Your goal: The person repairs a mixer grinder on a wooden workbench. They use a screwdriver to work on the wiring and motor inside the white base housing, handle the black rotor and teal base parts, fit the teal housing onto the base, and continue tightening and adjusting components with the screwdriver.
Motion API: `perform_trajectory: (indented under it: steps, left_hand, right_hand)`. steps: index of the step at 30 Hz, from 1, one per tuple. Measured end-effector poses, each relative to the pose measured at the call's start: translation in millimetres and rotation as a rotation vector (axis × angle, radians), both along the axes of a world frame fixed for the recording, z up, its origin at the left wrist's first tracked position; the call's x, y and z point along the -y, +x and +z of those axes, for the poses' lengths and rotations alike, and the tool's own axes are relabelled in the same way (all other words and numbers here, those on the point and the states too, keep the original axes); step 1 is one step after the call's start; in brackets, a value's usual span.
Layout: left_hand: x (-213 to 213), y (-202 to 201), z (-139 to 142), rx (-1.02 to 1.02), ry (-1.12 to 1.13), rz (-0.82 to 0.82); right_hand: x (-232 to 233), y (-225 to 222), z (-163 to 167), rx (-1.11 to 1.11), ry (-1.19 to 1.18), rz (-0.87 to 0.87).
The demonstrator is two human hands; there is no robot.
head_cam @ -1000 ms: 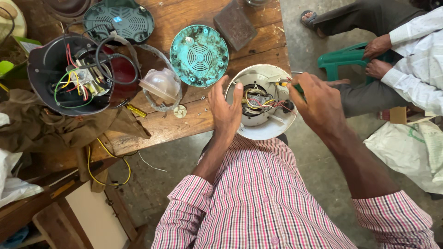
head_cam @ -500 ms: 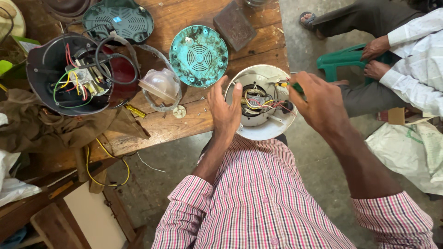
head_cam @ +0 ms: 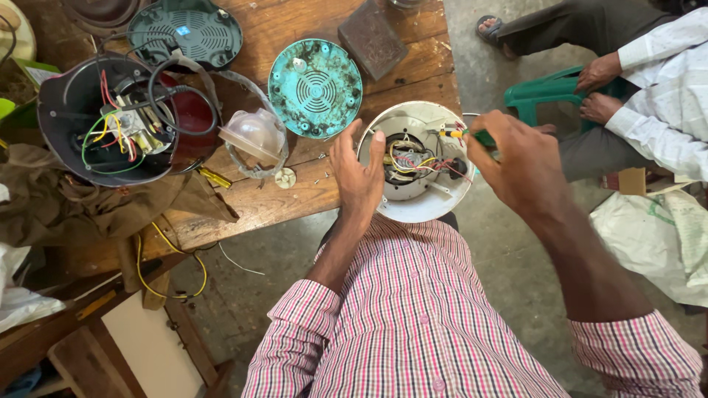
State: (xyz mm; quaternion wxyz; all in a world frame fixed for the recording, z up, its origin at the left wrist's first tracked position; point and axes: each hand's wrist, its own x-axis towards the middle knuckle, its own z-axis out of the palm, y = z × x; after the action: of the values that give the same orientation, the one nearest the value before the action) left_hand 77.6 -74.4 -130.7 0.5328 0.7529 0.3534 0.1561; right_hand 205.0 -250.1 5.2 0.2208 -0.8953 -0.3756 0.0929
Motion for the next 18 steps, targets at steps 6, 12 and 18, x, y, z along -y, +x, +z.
perform_trajectory:
  steps: [6,12,18]
  left_hand:
    - [-0.1,0.3,-1.7,0.024,0.024,0.007]
    - [1.6,0.5,-1.9,0.029,0.01,0.023]
    - [0.7,0.3,-1.5,0.019,0.021,0.016]
  right_hand:
    - [-2.2,0.6,-16.5,0.007,0.04,0.039]
    - [1.4,-0.6,-15.6,-0.014,0.006,0.011]
    - [0.4,0.6,-16.7,-0.003,0.002,0.018]
